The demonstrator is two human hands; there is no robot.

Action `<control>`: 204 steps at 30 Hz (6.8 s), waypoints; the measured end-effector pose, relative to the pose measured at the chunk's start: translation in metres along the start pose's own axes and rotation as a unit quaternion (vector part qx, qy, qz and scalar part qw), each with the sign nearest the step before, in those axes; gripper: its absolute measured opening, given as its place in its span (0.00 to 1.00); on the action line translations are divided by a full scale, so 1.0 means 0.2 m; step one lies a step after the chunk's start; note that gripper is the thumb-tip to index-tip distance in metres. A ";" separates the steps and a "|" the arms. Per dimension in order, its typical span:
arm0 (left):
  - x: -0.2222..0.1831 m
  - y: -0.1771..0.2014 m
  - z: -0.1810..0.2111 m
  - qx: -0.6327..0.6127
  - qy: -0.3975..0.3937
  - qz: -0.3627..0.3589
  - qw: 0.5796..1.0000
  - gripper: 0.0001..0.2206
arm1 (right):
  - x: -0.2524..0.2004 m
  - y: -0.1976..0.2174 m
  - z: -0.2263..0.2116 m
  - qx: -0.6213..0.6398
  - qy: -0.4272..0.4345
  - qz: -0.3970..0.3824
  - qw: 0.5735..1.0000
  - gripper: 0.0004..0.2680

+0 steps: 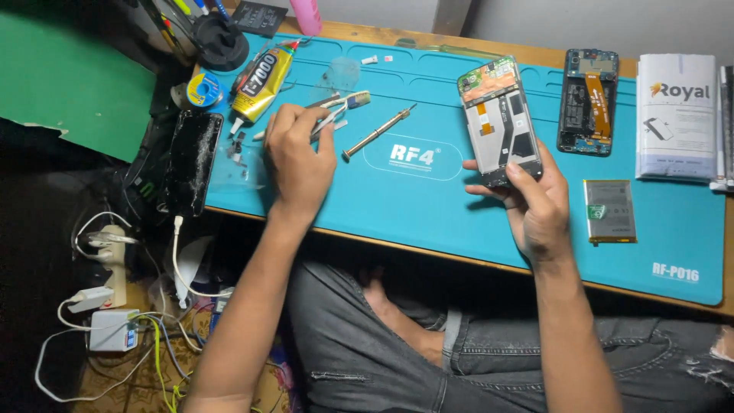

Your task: The person uses a metal spudger to pry and lift internal components and adhesive strips inside a disassembled smartphone. They repeatedly insert the tool along the edges and under parts to separate them, then set the tool down and reposition the phone. The person handles the phone and spudger throughout the clip.

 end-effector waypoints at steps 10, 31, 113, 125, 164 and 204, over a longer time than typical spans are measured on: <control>0.03 -0.31 0.59 -0.216 -0.148 -0.090 0.961 0.08 | -0.01 0.01 0.01 0.022 -0.009 -0.028 0.999 0.23; 0.16 -0.51 0.76 -0.157 -0.240 -0.188 0.939 0.09 | 0.00 0.05 0.05 0.034 -0.002 -0.038 0.999 0.22; 0.10 -0.44 0.81 -0.387 -0.306 -0.251 0.833 0.10 | -0.01 0.05 0.00 0.004 -0.041 -0.022 0.999 0.22; 0.01 -0.50 0.82 -0.299 -0.257 -0.159 0.905 0.04 | 0.01 -0.02 -0.03 -0.029 -0.044 -0.034 0.998 0.25; -0.16 -0.63 0.91 -0.341 0.216 0.041 0.914 0.04 | -0.01 0.09 0.00 -0.311 0.061 -0.023 0.948 0.23; -0.20 -0.43 0.42 -0.474 0.178 0.036 0.862 0.07 | 0.03 0.06 0.04 -0.001 -0.011 -0.064 0.998 0.27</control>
Point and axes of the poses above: each hand's wrist, its own x-axis towards the middle knuckle, its own y-axis out of the back of the hand, z = x × y, the point moved 6 cm from there along x, towards the middle knuckle, and after that the axes turned 12 degrees about -z, right-handed, at the moved point
